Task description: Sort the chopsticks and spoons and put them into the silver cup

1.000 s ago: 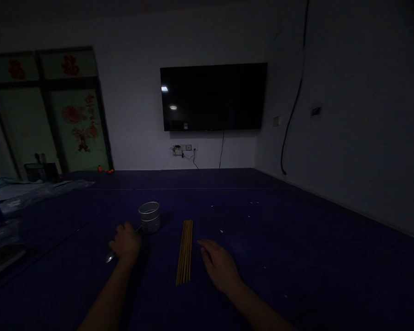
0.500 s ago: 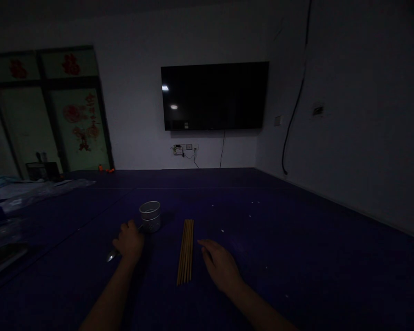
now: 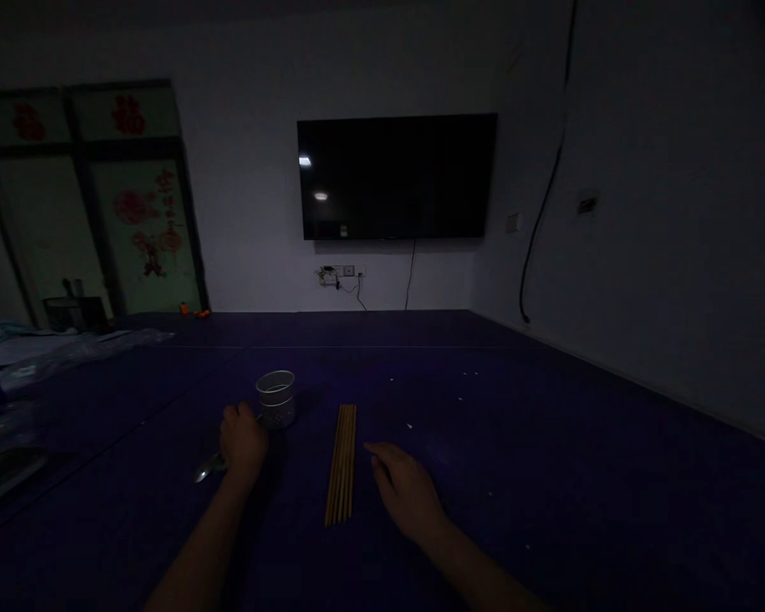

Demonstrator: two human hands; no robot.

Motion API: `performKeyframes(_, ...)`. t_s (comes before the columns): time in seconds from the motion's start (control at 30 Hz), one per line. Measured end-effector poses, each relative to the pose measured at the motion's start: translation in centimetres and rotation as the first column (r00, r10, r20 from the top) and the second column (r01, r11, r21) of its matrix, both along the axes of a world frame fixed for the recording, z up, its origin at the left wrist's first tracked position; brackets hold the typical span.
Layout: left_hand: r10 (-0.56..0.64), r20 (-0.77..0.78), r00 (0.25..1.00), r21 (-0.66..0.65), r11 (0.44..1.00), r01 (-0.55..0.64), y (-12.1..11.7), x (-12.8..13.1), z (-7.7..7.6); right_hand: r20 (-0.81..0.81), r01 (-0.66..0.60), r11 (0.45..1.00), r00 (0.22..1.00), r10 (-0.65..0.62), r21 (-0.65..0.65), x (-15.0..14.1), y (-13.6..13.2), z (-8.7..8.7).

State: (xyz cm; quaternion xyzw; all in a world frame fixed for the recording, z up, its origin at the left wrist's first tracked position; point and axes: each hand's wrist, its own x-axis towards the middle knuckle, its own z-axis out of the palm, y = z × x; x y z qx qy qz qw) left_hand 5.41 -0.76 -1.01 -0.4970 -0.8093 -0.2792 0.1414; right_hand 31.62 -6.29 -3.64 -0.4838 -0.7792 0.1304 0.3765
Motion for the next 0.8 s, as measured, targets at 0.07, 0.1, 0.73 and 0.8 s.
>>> performKeyframes(0.07, -0.029, 0.032, 0.999, 0.117, 0.993, 0.025, 0.1, -0.1, 0.1, -0.012, -0.001, 1.000, 1.000, 0.001, 0.006, 0.0, 0.0, -0.1)
performKeyframes(0.1, -0.053, 0.050, 0.997, 0.202, 0.979, 0.042, 0.2, 0.0, 0.3, -0.016, 0.000, 1.000, 1.000, 0.000, 0.010, 0.0, 0.1, -0.2)
performKeyframes(0.73, -0.786, -0.316, 0.532, 0.604, 0.266, 0.751, -5.1, 12.5, -2.1, 0.012, -0.076, 0.993, 0.997, 0.075, 0.085, -0.6, -0.6, -0.2)
performKeyframes(0.8, -0.789, -0.300, 0.537, 0.607, 0.277, 0.745, -4.8, 12.5, -2.3, -0.047, -0.107, 0.991, 0.993, 0.111, 0.077, -0.6, -0.4, -0.2)
